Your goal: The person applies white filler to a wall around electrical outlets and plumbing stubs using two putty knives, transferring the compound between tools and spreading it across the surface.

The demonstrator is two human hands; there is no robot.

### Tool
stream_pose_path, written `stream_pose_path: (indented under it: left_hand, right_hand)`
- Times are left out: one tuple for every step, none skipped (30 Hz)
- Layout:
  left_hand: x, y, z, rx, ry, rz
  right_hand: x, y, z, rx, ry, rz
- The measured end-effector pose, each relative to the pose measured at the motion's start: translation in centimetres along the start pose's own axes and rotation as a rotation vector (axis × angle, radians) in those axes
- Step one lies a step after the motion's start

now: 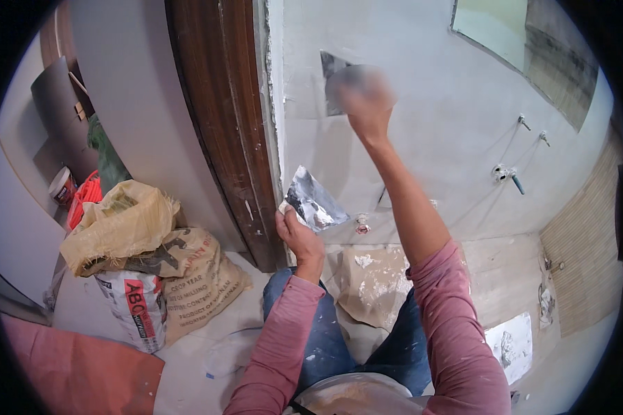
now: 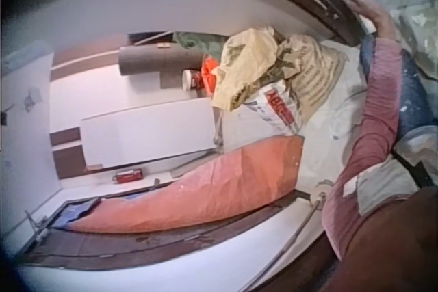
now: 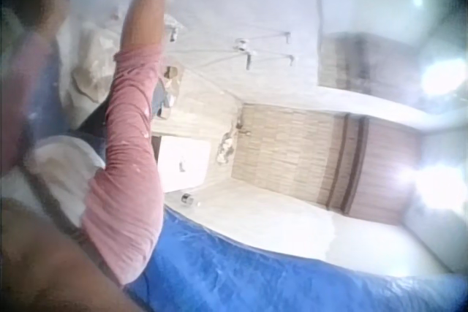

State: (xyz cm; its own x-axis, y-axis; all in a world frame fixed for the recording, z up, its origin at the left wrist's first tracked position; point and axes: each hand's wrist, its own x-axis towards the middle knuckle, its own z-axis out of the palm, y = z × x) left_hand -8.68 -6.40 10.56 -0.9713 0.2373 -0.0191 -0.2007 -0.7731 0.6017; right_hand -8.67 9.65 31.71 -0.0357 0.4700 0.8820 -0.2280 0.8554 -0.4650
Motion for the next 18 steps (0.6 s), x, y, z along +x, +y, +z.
stream_pose_path:
  left_hand:
    - [0.2,-0.5,-0.2,0.004,-0.016,0.022]
    - [-0.2,-0.6,0.3,-0.004,-0.024,0.013]
    - [-0.5,-0.1,0.4,-0.017,-0.010,0.000]
    - [-0.6,0.2,0.4,-0.029,0.004,-0.012]
    - [-0.5,0.1,0.5,-0.026,0.001,-0.009]
    - [-0.5,0.0,0.5,-0.025,0.006,0.008]
    - [-0.4,0.0,0.5,-0.024,0.010,0.025]
    - [-0.4,0.0,0.5,-0.020,0.011,0.025]
    - [-0.3,0.0,0.5,-0.007,0.023,0.033]
    - [-0.3,0.1,0.4,0.006,0.036,0.041]
    - [-0.4,0.2,0.4,0.006,0.036,0.040]
    - [-0.4,0.4,0.3,0.010,0.011,0.045]
    - [-0.5,0.6,0.3,0.015,-0.014,0.050]
    - [-0.5,0.6,0.3,0.012,-0.013,0.051]
    - [-0.5,0.6,0.4,0.011,0.001,0.042]
    - [-0.5,0.6,0.4,0.011,0.016,0.032]
    - [-0.5,0.4,0.3,0.007,0.014,0.031]
    - [-0.4,0.2,0.2,0.019,-0.006,0.034]
  right_hand:
    - [-0.8,1.1,0.4,-0.002,0.002,-0.007]
    - [-1.8,2.1,0.3,0.034,-0.078,0.065]
    - [-3.0,1.4,0.8,0.086,-0.160,0.148]
    - [-3.9,0.7,1.1,0.079,-0.196,0.278]
    - [-4.0,0.5,1.6,0.083,-0.192,0.279]
    - [-4.1,0.4,2.0,0.066,-0.192,0.251]
    - [-4.2,0.3,2.4,0.049,-0.192,0.223]
    - [-4.1,-0.1,2.7,0.062,-0.213,0.254]
    - [-4.1,-0.4,3.0,0.064,-0.212,0.258]
    - [-4.1,-0.7,3.4,0.049,-0.228,0.250]
    - [-4.0,-0.8,3.6,0.031,-0.244,0.239]
    - [-4.0,-0.8,3.9,0.030,-0.244,0.240]
    - [-4.0,-0.8,4.3,0.001,-0.236,0.240]
    - [-3.9,-0.5,4.6,-0.027,-0.228,0.237]
    - [-3.8,-0.3,5.0,-0.027,-0.230,0.235]
    - [-3.8,0.0,5.3,-0.024,-0.171,0.216]
    - [-3.8,0.4,5.5,-0.022,-0.109,0.195]
    - [-3.8,0.8,5.8,-0.025,-0.108,0.191]
